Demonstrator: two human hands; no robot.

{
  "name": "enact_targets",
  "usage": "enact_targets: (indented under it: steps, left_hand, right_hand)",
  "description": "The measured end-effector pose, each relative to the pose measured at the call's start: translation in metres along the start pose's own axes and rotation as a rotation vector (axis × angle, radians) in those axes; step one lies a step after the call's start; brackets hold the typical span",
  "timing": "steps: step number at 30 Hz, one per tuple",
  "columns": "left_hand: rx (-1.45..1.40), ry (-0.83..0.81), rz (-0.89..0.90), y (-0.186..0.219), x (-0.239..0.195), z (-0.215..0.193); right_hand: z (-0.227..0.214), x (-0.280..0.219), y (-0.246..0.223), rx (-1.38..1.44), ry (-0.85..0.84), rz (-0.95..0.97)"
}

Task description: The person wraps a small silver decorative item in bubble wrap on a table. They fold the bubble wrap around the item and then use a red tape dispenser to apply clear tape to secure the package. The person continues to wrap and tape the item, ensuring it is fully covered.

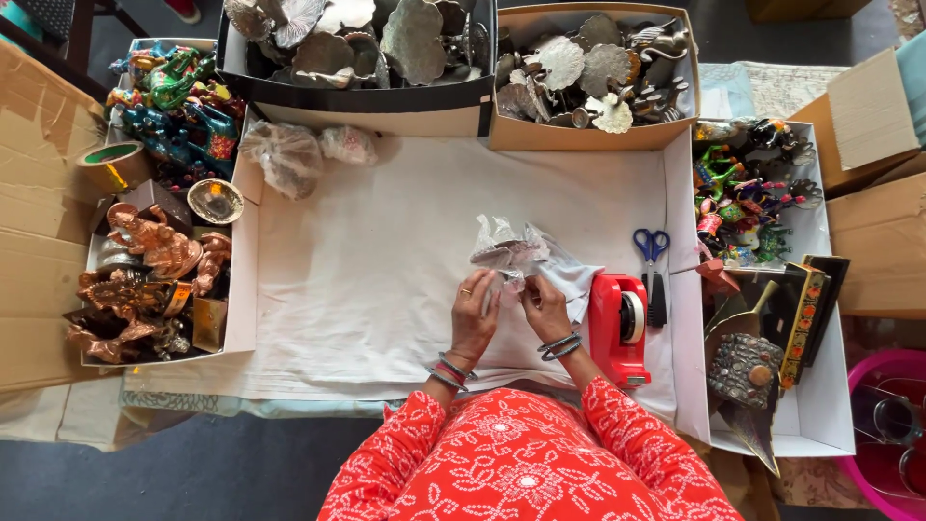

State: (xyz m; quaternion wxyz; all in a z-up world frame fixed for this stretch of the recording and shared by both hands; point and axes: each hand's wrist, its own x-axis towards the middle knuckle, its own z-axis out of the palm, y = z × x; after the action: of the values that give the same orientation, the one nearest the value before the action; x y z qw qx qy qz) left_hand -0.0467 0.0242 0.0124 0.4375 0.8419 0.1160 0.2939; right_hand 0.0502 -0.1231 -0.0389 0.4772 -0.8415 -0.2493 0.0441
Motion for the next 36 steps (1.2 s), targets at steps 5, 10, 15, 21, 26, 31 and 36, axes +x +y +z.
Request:
enact_targets:
  steps: [5, 10, 15, 21, 26, 31, 36]
  left_hand:
    - [-0.153, -0.020, -0.148, -0.024, -0.010, 0.021]
    - [-0.371, -0.022, -0.215, -0.024, -0.010, 0.024]
    - [-0.196, 0.023, -0.446, -0.020, -0.005, 0.029]
    - [-0.471, 0.021, -0.574, -0.005, 0.021, 0.007]
    - [-0.660, -0.077, -0.705, 0.007, 0.053, -0.004]
    - [-0.573, -0.163, -0.513, -0.007, 0.048, 0.015]
    - [-0.644, -0.180, -0.484, -0.003, 0.046, 0.019]
  right_hand:
    - [-0.006, -0.012, 0.015, 0.134, 0.000, 0.158]
    - [-0.043, -0.005, -0.069, 0.167, 0.068, -0.006]
    - [-0.040, 0.009, -0.095, -0.194, 0.063, -0.377]
    - [-0.037, 0.019, -0.058, 0.036, -0.133, 0.089]
    - [-0.038, 0.019, -0.042, 0.250, -0.118, 0.001]
    - [-0.027, 0.014, -0.008, 0.243, -0.118, 0.185]
    - [-0.040, 0.020, -0.057, 0.441, -0.158, -0.016]
